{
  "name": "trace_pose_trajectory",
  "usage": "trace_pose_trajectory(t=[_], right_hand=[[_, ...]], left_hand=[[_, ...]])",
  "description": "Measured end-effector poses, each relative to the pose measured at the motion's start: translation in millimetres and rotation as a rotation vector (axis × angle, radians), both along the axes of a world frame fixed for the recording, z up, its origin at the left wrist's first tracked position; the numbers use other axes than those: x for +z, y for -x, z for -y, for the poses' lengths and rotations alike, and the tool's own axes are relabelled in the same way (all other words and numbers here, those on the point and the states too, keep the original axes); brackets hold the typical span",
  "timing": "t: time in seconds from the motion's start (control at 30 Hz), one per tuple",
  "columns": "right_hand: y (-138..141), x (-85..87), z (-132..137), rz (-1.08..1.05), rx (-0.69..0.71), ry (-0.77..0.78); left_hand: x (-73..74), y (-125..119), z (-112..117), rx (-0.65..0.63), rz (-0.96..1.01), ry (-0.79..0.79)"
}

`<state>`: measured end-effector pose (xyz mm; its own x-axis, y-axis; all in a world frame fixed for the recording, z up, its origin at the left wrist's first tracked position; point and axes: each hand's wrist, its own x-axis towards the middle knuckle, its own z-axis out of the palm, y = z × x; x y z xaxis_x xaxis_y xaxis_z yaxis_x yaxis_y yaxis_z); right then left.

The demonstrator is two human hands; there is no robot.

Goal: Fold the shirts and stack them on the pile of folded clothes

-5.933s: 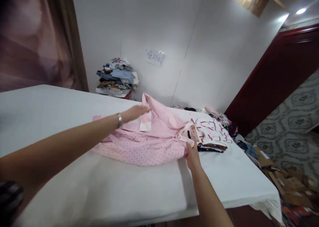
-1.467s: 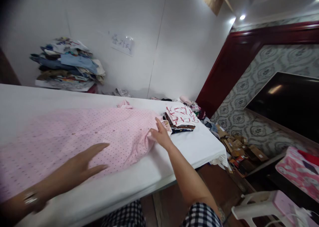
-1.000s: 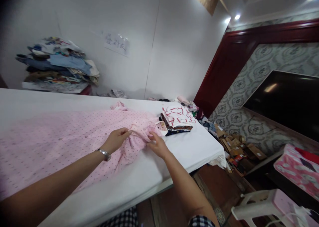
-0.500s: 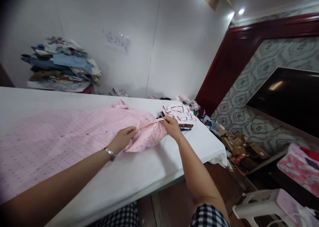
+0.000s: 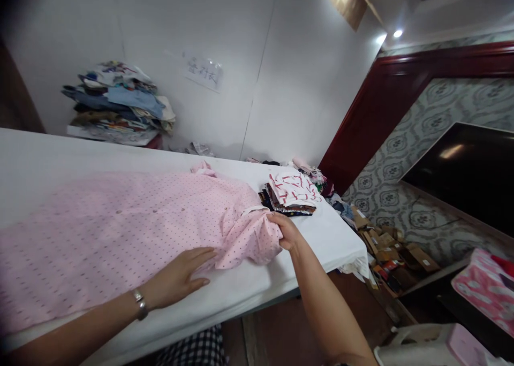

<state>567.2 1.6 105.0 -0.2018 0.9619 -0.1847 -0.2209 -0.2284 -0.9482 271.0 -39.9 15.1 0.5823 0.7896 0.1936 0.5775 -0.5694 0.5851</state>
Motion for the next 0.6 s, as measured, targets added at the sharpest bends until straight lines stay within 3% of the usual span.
trace_pose_trajectory(t=[0.1,0.23,0.3,0.37,0.47,0.6], right_hand=[[29,-6.6,0,-0.129,-0.077,0.057],[77,-0.8,4,-0.2,-0.06,-0.043],[98,1.7,9,-0.202,-0.032,-0.088],[110,0.5,17,-0.146,0.012,-0.136],[107,-9.9,32,0.097,0.044,-0.315],[73,-36.4,43,0.309,-0.068,-0.466]], left_hand=[[13.3,-17,10,0.051,0.122,0.007],[34.2,-48,16,0.092,0.314,0.331],[36.3,-61,15,0.062,0.411,0.476],[34.7,-69,11,0.032,0.494,0.524],[32.4,-69,5,0.095,0.578,0.589],[31.4,-54,0,0.246,0.666,0.725]])
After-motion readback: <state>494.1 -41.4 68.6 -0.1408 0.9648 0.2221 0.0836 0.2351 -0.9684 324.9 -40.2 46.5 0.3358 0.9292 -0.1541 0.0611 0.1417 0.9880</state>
